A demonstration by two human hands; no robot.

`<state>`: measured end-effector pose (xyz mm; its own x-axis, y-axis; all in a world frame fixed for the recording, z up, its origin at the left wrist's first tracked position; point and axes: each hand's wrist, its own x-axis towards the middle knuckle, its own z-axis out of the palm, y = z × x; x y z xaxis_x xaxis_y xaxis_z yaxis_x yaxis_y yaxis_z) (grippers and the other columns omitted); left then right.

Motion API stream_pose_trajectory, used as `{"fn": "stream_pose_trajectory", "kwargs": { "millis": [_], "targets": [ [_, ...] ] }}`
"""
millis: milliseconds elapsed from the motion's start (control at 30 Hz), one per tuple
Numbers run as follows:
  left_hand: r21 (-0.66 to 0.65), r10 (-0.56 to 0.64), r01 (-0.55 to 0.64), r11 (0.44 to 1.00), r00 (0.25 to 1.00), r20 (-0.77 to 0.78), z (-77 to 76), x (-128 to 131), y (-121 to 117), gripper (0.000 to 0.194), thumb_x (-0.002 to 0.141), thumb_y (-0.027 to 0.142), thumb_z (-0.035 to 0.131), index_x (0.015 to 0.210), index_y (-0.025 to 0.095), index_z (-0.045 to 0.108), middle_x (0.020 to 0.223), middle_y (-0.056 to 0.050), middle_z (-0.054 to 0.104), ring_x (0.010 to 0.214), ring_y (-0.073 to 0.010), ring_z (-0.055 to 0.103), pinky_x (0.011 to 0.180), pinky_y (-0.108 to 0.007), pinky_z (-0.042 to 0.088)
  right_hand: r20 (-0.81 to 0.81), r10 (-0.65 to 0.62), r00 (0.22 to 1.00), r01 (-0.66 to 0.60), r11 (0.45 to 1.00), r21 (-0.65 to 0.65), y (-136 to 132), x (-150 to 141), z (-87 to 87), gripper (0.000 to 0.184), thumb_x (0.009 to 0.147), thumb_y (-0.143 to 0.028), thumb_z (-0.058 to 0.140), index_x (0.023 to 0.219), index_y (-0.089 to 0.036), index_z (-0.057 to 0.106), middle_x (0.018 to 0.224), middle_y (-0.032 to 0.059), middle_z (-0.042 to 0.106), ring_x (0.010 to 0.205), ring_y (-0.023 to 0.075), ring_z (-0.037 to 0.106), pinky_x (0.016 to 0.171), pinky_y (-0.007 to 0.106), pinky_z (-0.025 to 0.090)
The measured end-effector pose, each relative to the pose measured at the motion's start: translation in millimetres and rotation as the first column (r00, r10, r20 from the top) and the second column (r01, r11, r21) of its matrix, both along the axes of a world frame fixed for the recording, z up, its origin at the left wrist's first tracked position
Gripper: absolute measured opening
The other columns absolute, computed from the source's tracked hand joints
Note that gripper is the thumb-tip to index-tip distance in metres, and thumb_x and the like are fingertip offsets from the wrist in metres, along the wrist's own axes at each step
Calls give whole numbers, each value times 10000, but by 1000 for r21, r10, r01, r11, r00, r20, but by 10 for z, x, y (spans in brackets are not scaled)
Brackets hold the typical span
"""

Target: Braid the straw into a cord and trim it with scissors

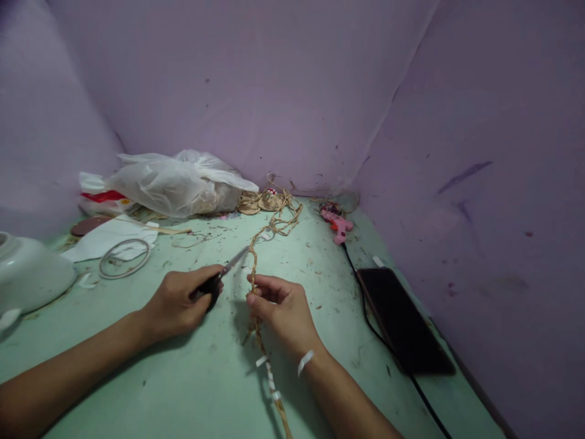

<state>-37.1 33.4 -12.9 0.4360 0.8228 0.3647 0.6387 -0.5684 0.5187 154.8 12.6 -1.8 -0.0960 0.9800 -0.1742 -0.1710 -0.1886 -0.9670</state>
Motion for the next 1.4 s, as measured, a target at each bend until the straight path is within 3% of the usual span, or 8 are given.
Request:
{"fn": "stream_pose_trajectory", "kwargs": {
  "millis": [100, 267, 533, 633, 767, 1033, 1267, 1400],
  "targets": [
    [-343, 221, -97, 934, 912, 345, 93, 87, -3, 304, 677, 245, 562, 969, 163, 553, 655, 5, 593, 539, -101, 508, 548, -210, 401, -34, 24, 999, -25, 999, -37, 0, -23, 0, 323, 495, -222, 734, 791, -126, 650, 550, -27, 539, 454, 78, 472, 486, 241, 395],
    [-720, 435, 108, 686, 732, 524, 169, 212, -30, 438, 567, 304, 677, 942, 139, 523, 600, 9, 580, 457, -90, 494, 441, -198, 376, 60, 118, 991, -115, 992, -57, -54, -75, -4, 233, 486, -187, 717, 700, -127, 648, 536, -23, 543, 477, 75, 457, 488, 222, 377],
    [-741, 483, 192, 644, 649, 588, 90, 297, -44, 390, 582, 243, 674, 923, 146, 509, 533, 48, 531, 430, -65, 479, 408, -166, 316, 232, 224, 947, -234, 972, 16, -161, -161, -111, 162, 588, -98, 595, 729, -143, 659, 605, -10, 573, 564, 97, 469, 530, 220, 351],
    [-741, 507, 231, 631, 600, 619, 85, 308, -24, 396, 555, 181, 678, 907, 157, 498, 549, 49, 534, 451, -66, 481, 429, -169, 339, 74, 213, 974, -207, 975, -85, -163, -180, -98, 136, 580, -161, 653, 713, -142, 634, 651, 12, 601, 584, 107, 506, 550, 231, 383],
    [-708, 501, 297, 640, 537, 679, 84, 298, -15, 389, 568, 153, 662, 905, 178, 471, 602, 41, 545, 485, -74, 495, 466, -189, 379, -249, 212, 945, -286, 903, -319, -143, -178, -53, 252, 600, -319, 683, 744, -117, 637, 691, 53, 620, 542, 104, 540, 530, 252, 436],
    [-696, 464, 307, 650, 565, 682, 71, 300, -11, 377, 584, 157, 653, 915, 167, 472, 621, 21, 574, 504, -83, 526, 489, -189, 382, -167, 60, 984, -104, 958, -269, -144, -195, -98, 252, 472, -251, 769, 658, -116, 666, 500, -20, 567, 431, 59, 469, 475, 208, 416],
    [-699, 388, 168, 695, 731, 562, 134, 292, 4, 379, 626, 254, 620, 947, 137, 457, 568, 22, 546, 499, -94, 509, 459, -188, 358, -215, 2, 977, -68, 950, -304, -125, -182, -92, 280, 439, -219, 781, 665, -108, 658, 494, -6, 586, 433, 79, 507, 440, 204, 431],
    [-453, 101, 51, 890, 947, 305, 291, 152, -31, 335, 682, 335, 549, 956, 151, 496, 664, -2, 565, 585, -118, 525, 530, -228, 395, -259, -128, 957, 34, 941, -337, -69, -126, -48, 296, 423, -206, 789, 665, -112, 648, 534, 11, 616, 436, 89, 531, 421, 202, 444]
  ]
}}
